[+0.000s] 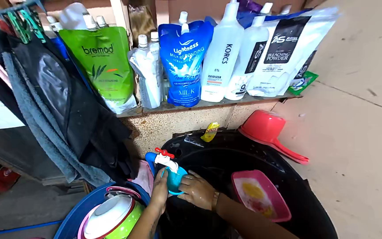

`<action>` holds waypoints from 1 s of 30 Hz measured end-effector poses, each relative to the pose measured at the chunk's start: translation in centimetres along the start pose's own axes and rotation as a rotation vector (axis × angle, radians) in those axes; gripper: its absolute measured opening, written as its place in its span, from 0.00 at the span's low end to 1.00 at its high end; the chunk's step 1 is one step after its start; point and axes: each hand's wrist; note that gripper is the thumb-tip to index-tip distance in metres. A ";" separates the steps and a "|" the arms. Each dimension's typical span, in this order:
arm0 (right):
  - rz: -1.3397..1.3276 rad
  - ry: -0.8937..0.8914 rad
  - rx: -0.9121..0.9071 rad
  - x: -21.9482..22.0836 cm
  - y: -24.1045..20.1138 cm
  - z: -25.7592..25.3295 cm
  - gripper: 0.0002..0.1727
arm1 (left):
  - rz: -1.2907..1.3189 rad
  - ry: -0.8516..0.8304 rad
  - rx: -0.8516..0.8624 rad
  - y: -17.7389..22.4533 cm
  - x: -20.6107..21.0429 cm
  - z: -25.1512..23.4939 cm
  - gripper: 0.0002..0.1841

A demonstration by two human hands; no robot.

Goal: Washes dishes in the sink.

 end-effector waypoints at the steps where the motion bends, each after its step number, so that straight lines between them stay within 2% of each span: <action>1: -0.004 -0.055 0.048 -0.4 0.2 -0.3 0.27 | -0.034 -0.018 0.014 0.0 0.1 0.2 0.23; 3: -0.034 -0.053 0.103 0.0 -0.8 -0.5 0.25 | -0.087 -0.042 0.060 -0.2 0.3 0.3 0.25; 6: -0.056 0.033 0.066 0.6 -2.8 -0.1 0.19 | -0.062 -0.064 0.086 -0.2 -0.2 0.0 0.24; 10: -0.052 0.031 0.152 -0.1 -1.1 -0.2 0.19 | 0.088 -0.063 -0.061 -0.5 -0.4 -0.2 0.26; 12: -0.050 0.110 0.120 0.7 -1.2 -0.3 0.19 | 0.152 -0.064 -0.143 -0.2 0.2 0.1 0.27; 14: -0.098 0.163 0.073 1.7 -1.4 0.3 0.22 | 0.117 -0.053 -0.150 0.2 0.6 0.4 0.27; 17: -0.090 0.121 0.125 1.3 -0.2 0.6 0.25 | -0.047 -0.029 -0.001 0.3 0.6 0.4 0.26; 20: -0.017 0.055 0.298 0.7 -1.3 -1.3 0.39 | -0.217 -0.007 0.188 -0.3 0.9 0.2 0.27; 21: -0.025 0.041 0.357 0.8 -2.4 -2.1 0.41 | -0.260 -0.009 0.235 -0.4 1.0 0.1 0.28; 23: -0.074 0.028 0.412 1.3 -4.5 -2.7 0.37 | -0.312 -0.021 0.289 -0.3 0.7 -0.4 0.28; 26: -0.155 0.039 0.263 1.9 -4.5 -1.1 0.29 | -0.370 -0.044 0.290 0.6 -0.4 -0.8 0.28; 28: -0.099 0.125 0.082 1.9 -1.9 0.3 0.23 | -0.365 -0.031 0.248 1.0 -0.9 -0.7 0.29; 30: -0.016 0.175 0.027 1.8 0.4 0.9 0.21 | -0.315 -0.016 0.186 1.0 -0.8 -0.4 0.29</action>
Point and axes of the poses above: each hand's wrist, its own z-axis away from the middle knuckle, its own x-axis out of the palm, y = z × x, and after that the axes turned 15 degrees about y, right-handed
